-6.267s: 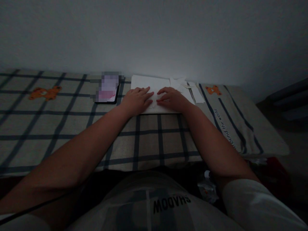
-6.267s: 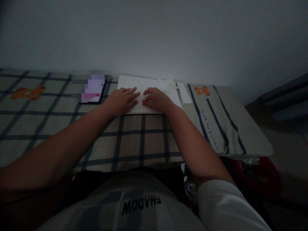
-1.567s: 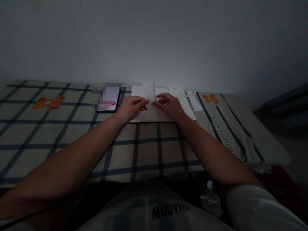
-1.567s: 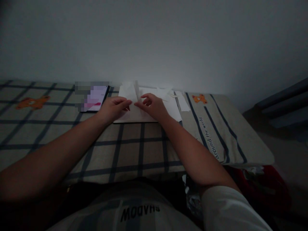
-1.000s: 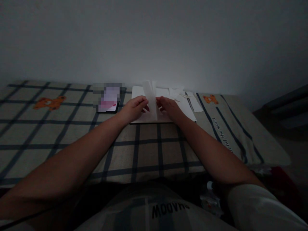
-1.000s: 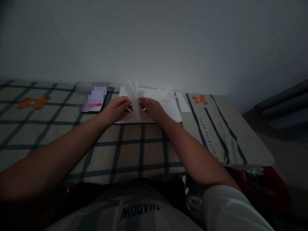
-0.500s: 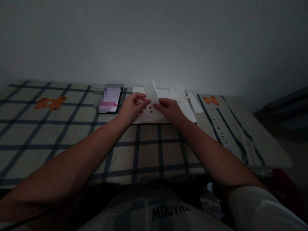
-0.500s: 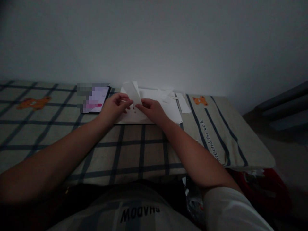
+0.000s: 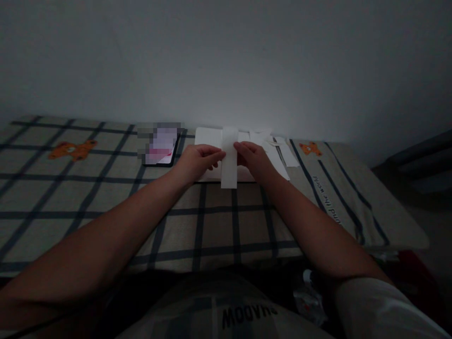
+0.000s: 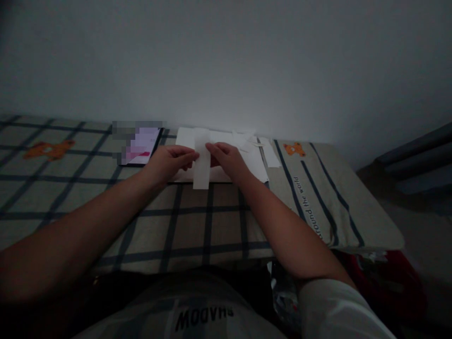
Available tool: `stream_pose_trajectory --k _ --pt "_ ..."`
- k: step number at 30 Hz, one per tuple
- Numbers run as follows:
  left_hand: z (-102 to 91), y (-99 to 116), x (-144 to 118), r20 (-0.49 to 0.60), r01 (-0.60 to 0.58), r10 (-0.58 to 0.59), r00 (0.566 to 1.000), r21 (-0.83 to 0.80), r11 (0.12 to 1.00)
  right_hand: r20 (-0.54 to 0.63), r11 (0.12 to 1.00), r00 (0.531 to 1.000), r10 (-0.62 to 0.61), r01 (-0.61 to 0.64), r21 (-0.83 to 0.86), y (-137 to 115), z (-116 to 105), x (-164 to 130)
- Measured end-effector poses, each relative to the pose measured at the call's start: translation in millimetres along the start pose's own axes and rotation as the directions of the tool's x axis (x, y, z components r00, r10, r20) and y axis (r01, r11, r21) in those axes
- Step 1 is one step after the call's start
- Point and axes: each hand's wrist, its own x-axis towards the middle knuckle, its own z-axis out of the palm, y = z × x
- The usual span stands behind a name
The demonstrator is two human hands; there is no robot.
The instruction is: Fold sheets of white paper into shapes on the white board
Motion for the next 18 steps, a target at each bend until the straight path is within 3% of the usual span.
stream_pose_trajectory --k 7,15,18 --pt "0.7 -0.1 -1.1 0.097 0.054 -0.060 0.993 0.066 0.996 -0.060 0.999 0.998 -0.005 0.008 0.048 -0.5 0.2 0.6" --pt "7.2 3.5 -4.5 0.122 0.149 -0.135 0.983 -0.114 0.982 -0.117 0.999 0.993 -0.018 0.023 0.044 1.6 0.9 1.9" --pt "7.9 4.1 -5.5 0.132 0.178 -0.166 0.977 -0.087 0.980 -0.139 0.999 0.989 -0.050 0.052 0.015 1.3 0.2 1.9"
